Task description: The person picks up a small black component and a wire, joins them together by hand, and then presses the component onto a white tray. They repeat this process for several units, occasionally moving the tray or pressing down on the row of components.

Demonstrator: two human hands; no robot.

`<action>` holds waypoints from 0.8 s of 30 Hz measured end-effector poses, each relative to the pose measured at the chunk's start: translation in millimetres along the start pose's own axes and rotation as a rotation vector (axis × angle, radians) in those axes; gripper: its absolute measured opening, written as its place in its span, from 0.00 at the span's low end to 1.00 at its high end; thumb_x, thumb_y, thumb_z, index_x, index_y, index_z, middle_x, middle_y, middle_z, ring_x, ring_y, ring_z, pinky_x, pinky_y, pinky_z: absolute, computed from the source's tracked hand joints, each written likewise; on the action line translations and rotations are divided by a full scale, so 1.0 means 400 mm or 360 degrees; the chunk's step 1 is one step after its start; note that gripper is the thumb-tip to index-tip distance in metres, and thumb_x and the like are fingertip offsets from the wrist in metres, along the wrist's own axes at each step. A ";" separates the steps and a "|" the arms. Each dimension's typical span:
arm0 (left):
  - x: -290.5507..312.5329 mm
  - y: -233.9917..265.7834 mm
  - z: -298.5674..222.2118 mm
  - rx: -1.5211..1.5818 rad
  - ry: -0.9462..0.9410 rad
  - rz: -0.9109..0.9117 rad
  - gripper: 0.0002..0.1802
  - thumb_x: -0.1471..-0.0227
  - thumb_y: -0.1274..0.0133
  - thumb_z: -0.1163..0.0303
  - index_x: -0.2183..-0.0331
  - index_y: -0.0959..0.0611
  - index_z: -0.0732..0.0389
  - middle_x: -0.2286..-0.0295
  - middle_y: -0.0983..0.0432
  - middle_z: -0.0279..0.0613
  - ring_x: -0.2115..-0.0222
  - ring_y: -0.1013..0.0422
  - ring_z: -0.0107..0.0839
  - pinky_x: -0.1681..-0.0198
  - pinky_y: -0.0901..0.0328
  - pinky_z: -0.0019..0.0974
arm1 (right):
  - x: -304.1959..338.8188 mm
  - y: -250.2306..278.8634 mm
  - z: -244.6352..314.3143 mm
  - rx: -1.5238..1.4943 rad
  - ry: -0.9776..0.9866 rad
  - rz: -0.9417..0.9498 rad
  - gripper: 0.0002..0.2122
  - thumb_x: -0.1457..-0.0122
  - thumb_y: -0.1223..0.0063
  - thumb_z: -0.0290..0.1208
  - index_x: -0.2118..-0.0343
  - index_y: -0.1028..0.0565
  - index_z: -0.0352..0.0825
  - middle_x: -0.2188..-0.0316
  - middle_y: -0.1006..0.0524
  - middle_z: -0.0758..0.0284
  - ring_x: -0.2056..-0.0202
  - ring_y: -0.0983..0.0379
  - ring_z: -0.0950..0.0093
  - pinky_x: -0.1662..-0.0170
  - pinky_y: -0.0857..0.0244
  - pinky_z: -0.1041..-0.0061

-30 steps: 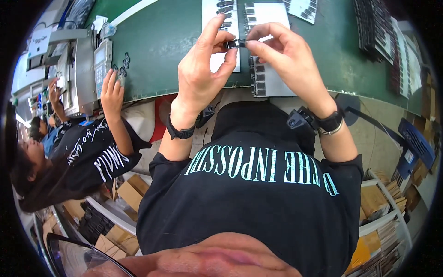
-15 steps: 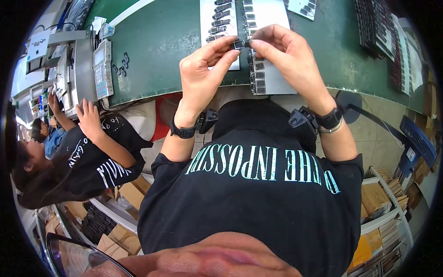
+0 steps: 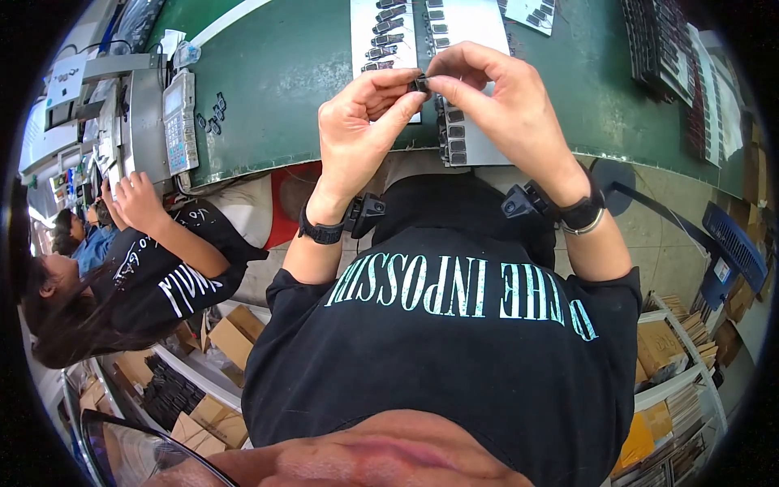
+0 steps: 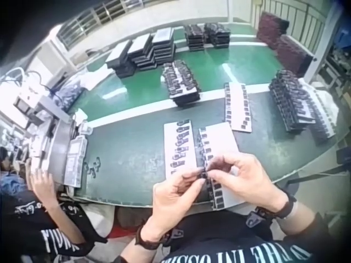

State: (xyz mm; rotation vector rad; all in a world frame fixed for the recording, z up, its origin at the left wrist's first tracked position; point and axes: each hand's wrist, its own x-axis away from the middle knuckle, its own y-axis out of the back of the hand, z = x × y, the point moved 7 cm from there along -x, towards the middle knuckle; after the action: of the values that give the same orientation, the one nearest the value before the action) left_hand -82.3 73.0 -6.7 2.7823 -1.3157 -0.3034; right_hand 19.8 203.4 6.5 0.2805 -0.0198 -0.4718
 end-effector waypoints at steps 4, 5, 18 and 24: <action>0.004 -0.003 -0.008 -0.0004 -0.0038 0.0024 0.13 0.48 0.39 0.79 0.58 0.17 0.68 0.65 0.16 0.43 0.63 0.20 0.27 0.58 0.25 0.28 | -0.008 0.000 -0.010 -0.0180 -0.0013 0.0138 0.06 0.39 0.43 0.25 0.61 0.24 0.32 0.66 0.25 0.75 0.63 0.30 0.86 0.58 0.34 0.84; 0.004 -0.004 -0.011 0.0006 -0.0065 0.0018 0.12 0.48 0.39 0.78 0.59 0.17 0.68 0.66 0.16 0.44 0.64 0.19 0.28 0.59 0.25 0.29 | -0.010 0.002 -0.011 -0.0246 0.0006 0.0182 0.06 0.39 0.43 0.25 0.60 0.24 0.32 0.66 0.26 0.76 0.63 0.30 0.86 0.58 0.34 0.83; 0.000 -0.002 -0.011 -0.0058 -0.0039 0.0111 0.12 0.48 0.40 0.78 0.59 0.16 0.66 0.67 0.16 0.44 0.67 0.19 0.28 0.63 0.25 0.28 | -0.048 -0.029 -0.029 -0.0221 0.0077 0.0580 0.13 0.39 0.45 0.24 0.52 0.31 0.32 0.65 0.28 0.72 0.61 0.30 0.83 0.56 0.31 0.80; 0.038 0.031 -0.032 -0.0498 -0.0339 -0.0047 0.10 0.49 0.41 0.77 0.62 0.15 0.61 0.70 0.18 0.44 0.74 0.20 0.36 0.70 0.27 0.32 | -0.014 -0.068 0.019 0.0085 -0.0026 0.0419 0.12 0.41 0.47 0.21 0.54 0.28 0.30 0.63 0.26 0.66 0.56 0.30 0.77 0.49 0.32 0.76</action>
State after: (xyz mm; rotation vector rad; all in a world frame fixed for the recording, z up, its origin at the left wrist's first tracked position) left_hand -80.0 52.9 5.2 2.5612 -1.1466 -0.7550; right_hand 1.8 180.7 6.6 0.3213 -0.0844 -0.2125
